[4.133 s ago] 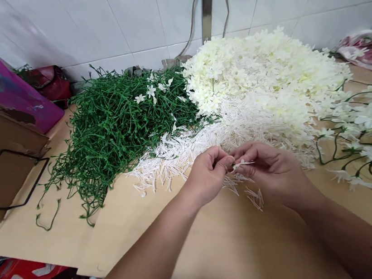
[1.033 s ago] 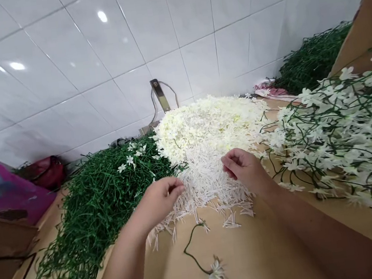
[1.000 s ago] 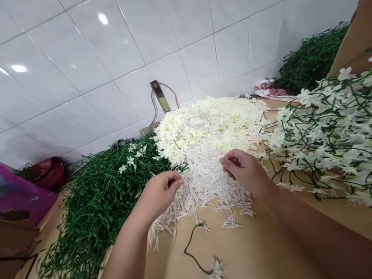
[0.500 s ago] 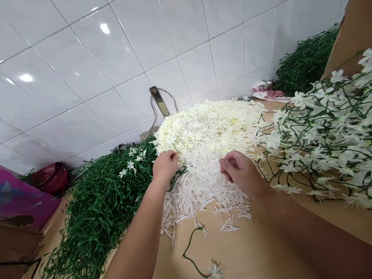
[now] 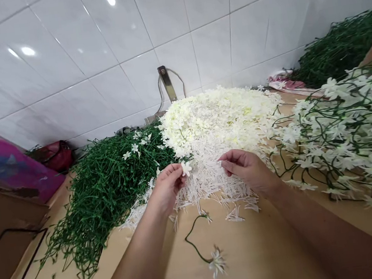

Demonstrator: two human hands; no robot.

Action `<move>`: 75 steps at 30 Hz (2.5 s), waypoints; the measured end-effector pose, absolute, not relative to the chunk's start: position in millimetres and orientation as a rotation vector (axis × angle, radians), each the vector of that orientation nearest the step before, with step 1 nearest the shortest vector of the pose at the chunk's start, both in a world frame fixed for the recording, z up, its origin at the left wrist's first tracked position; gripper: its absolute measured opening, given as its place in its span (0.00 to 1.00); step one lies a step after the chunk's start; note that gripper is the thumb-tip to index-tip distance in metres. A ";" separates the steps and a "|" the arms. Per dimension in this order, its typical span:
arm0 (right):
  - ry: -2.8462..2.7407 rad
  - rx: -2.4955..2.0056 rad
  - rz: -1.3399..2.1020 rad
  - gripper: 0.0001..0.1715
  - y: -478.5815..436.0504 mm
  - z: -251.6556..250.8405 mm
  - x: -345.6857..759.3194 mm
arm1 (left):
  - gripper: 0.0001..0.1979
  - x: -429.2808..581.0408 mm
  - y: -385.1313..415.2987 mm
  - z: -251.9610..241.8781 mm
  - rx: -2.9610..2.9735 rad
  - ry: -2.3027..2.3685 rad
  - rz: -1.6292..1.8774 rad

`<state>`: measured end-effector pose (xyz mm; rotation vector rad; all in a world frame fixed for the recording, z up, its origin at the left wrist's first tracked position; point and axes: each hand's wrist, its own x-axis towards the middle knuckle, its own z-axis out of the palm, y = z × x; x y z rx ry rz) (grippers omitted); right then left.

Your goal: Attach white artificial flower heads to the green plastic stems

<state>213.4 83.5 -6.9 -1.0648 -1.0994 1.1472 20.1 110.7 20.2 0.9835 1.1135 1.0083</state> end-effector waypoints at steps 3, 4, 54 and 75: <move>-1.135 -1.115 1.066 0.11 81.2 -8.6 209.6 | 0.13 23.7 94.4 14.3 0.873 0.995 0.988; -1.155 -1.130 1.030 0.11 79.7 -8.5 207.7 | 0.13 25.4 90.7 13.7 0.859 0.954 0.974; -1.404 -1.143 0.889 0.07 53.3 -15.0 166.7 | 0.04 27.3 80.0 16.8 1.280 1.018 0.919; -1.356 -0.990 0.964 0.06 53.4 -15.1 168.6 | 0.07 32.8 80.3 8.7 1.204 0.932 0.906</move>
